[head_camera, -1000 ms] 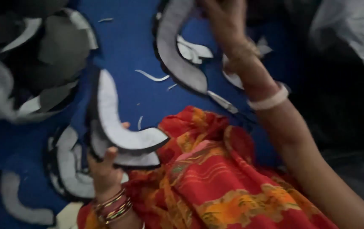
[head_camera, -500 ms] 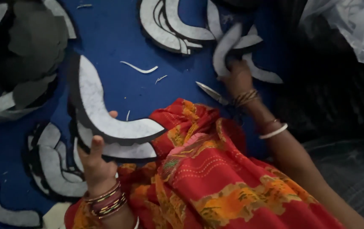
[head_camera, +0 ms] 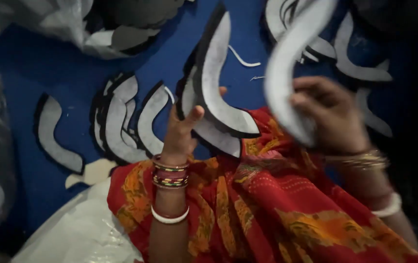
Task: Sorting and inspecting pre-cut shoe upper components on the floor.
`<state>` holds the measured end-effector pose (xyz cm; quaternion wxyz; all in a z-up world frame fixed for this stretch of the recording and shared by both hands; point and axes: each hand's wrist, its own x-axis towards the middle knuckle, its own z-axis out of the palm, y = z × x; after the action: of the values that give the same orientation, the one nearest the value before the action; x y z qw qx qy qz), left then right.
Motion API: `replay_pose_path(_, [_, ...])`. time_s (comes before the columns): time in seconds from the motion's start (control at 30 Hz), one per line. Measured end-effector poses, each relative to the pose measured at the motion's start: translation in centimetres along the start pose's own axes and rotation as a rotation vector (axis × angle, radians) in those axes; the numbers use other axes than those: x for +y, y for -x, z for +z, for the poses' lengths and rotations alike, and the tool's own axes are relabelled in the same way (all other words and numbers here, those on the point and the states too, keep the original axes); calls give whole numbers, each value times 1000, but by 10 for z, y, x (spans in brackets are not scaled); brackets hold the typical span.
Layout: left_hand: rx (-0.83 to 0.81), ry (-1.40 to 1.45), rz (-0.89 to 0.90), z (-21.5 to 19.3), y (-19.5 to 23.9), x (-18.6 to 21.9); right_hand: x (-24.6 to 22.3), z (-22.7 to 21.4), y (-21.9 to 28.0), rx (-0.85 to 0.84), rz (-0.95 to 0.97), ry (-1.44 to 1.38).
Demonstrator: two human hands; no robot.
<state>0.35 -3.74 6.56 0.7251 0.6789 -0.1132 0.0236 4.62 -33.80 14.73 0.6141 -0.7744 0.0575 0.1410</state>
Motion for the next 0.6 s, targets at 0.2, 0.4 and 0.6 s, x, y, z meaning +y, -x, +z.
replay_pose_path(0.2, [78,-414,345,-5,15,-32,-3,85,-12,-216,-99,-34])
replay_pose_path(0.4, [259,346,-304,4,16,-40,-7,94,-6,-173,-85,-126])
replay_pose_path(0.6, [208,586,-286,5,10,-31,-4,95,-3,-172,-177,-33])
